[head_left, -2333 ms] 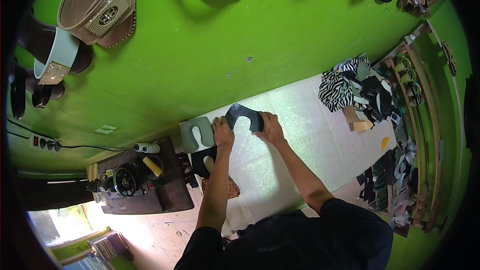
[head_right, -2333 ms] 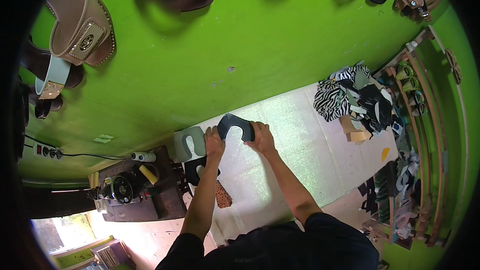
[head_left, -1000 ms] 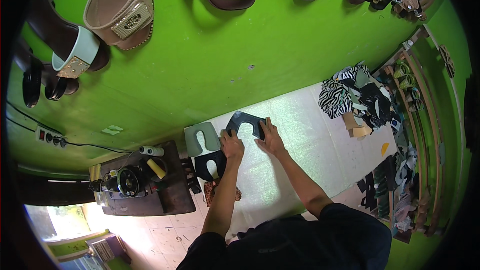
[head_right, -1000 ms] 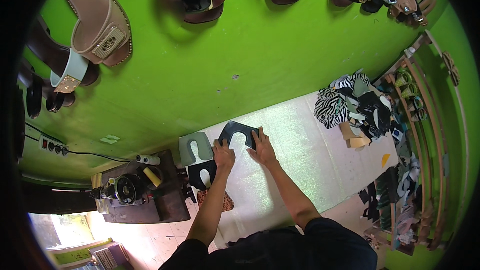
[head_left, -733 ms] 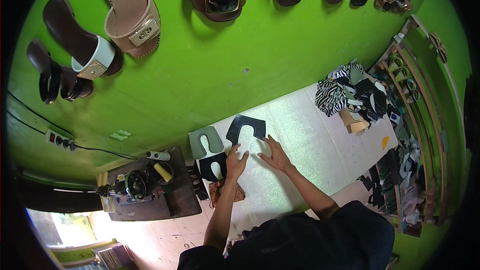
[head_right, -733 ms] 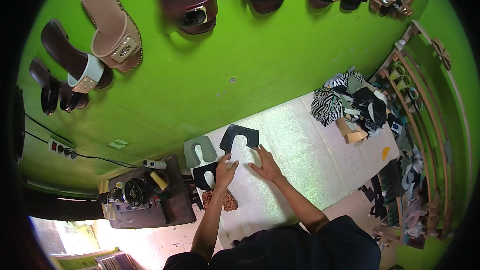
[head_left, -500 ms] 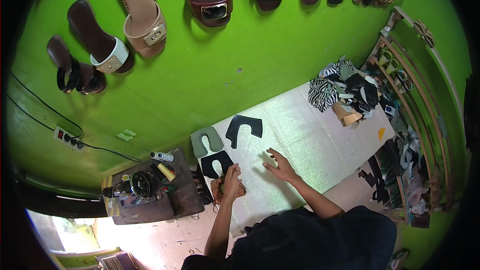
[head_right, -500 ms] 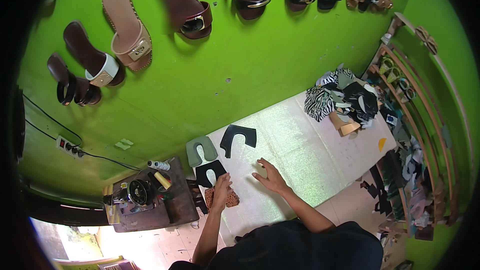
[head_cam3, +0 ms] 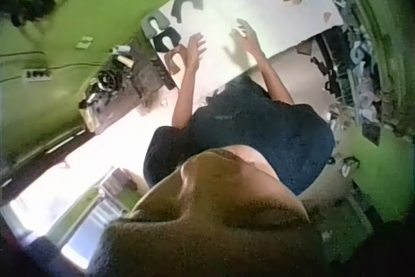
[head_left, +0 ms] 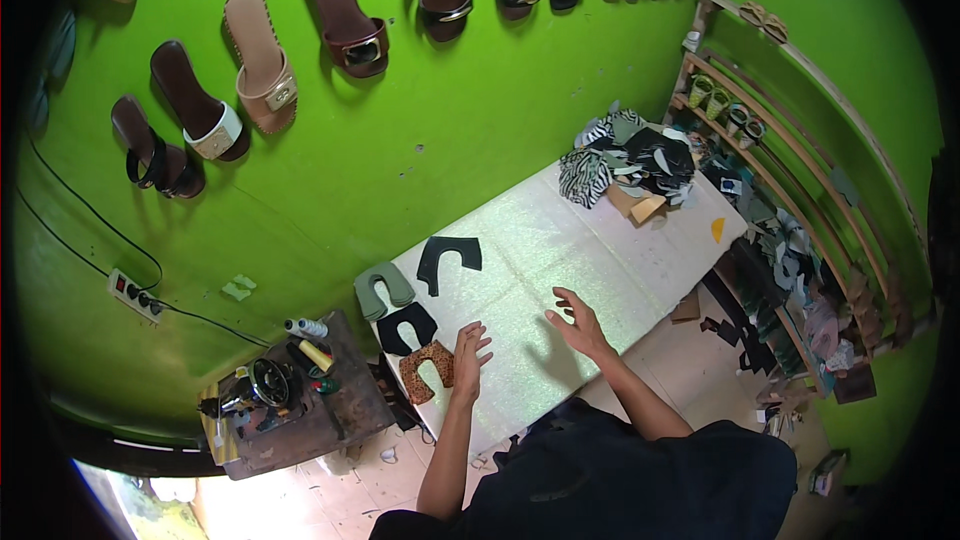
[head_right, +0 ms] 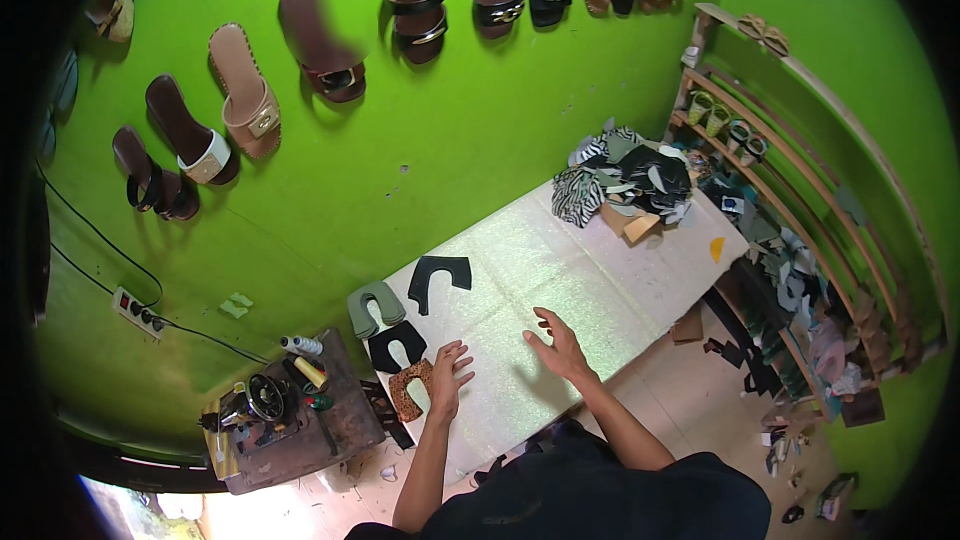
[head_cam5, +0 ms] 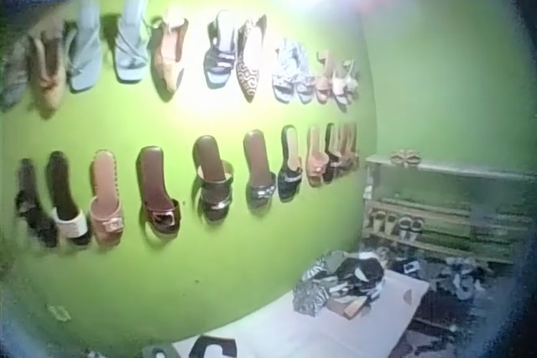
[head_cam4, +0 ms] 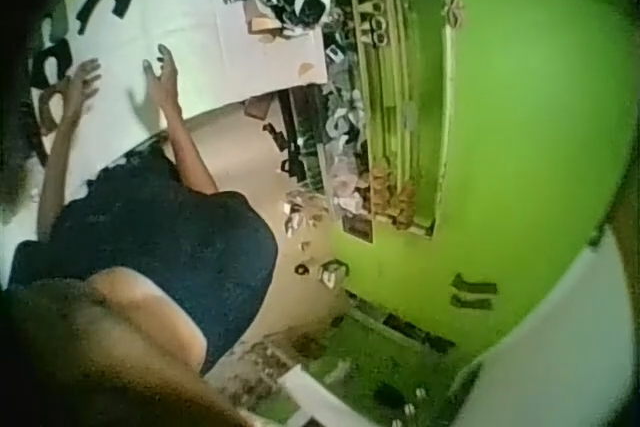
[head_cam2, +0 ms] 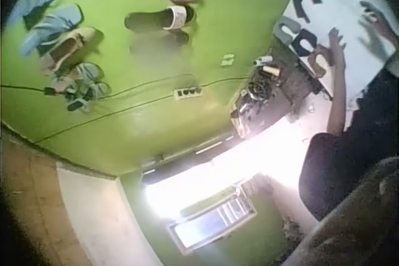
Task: Organizing and sorting various shoe upper components and patterns on a work table.
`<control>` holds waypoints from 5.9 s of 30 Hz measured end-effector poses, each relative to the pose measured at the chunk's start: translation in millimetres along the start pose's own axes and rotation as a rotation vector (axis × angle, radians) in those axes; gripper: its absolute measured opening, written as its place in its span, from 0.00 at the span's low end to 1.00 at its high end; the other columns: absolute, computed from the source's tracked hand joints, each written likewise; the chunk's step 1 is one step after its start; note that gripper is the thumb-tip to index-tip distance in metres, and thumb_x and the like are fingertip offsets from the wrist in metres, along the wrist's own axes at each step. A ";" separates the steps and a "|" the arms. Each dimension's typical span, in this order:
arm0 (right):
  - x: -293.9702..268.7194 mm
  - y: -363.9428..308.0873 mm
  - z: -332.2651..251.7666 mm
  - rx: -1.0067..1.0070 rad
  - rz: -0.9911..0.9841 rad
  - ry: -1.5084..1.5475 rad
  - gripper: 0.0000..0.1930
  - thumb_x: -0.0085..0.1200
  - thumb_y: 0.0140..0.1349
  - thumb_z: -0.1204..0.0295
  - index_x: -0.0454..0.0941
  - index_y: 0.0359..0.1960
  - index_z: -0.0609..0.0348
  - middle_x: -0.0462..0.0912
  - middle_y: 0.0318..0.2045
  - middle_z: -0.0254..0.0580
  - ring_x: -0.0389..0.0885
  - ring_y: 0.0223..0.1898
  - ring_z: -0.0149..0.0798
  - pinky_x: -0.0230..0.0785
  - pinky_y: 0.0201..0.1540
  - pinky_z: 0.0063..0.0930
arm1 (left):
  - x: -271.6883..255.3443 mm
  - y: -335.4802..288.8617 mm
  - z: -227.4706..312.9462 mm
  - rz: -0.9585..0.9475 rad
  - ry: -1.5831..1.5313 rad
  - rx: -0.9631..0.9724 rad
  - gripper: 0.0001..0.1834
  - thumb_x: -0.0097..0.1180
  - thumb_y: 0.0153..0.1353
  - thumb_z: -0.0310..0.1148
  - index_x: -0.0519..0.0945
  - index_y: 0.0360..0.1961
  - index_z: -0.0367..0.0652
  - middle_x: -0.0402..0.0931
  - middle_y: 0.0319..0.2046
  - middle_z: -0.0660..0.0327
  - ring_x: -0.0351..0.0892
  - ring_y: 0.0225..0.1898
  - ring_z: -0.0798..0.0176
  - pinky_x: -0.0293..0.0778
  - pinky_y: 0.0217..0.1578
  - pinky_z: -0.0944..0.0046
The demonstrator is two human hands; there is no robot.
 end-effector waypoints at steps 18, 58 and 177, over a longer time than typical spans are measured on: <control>-228.4 -49.6 98.0 -0.028 0.234 0.208 0.28 0.59 0.64 0.64 0.66 0.64 0.60 0.75 0.58 0.52 0.76 0.57 0.45 0.70 0.59 0.39 | 272.2 -15.3 -23.7 -0.172 0.189 0.094 0.28 0.47 0.69 0.50 0.68 0.61 0.41 0.70 0.56 0.54 0.73 0.56 0.57 0.70 0.53 0.54; -482.6 184.0 189.0 -0.099 0.268 0.035 0.29 0.62 0.63 0.64 0.66 0.62 0.59 0.80 0.50 0.48 0.80 0.48 0.42 0.74 0.50 0.35 | 538.7 204.1 35.4 -0.172 0.136 0.141 0.23 0.44 0.72 0.46 0.69 0.60 0.43 0.74 0.54 0.56 0.75 0.52 0.61 0.72 0.51 0.55; -185.3 37.1 55.7 -0.225 -0.634 0.312 0.08 0.56 0.62 0.80 0.81 0.42 0.65 0.80 0.27 0.33 0.78 0.27 0.24 0.73 0.31 0.20 | 200.2 -144.2 -57.7 0.746 -0.016 0.421 0.18 0.56 0.61 0.20 0.72 0.52 0.40 0.75 0.37 0.59 0.79 0.33 0.69 0.80 0.33 0.70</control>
Point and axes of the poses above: each hand's wrist, its own y-axis towards the middle knuckle, its own x-axis out of the palm, z = x × y, the point moved 4 cm from there along y, towards the middle knuckle
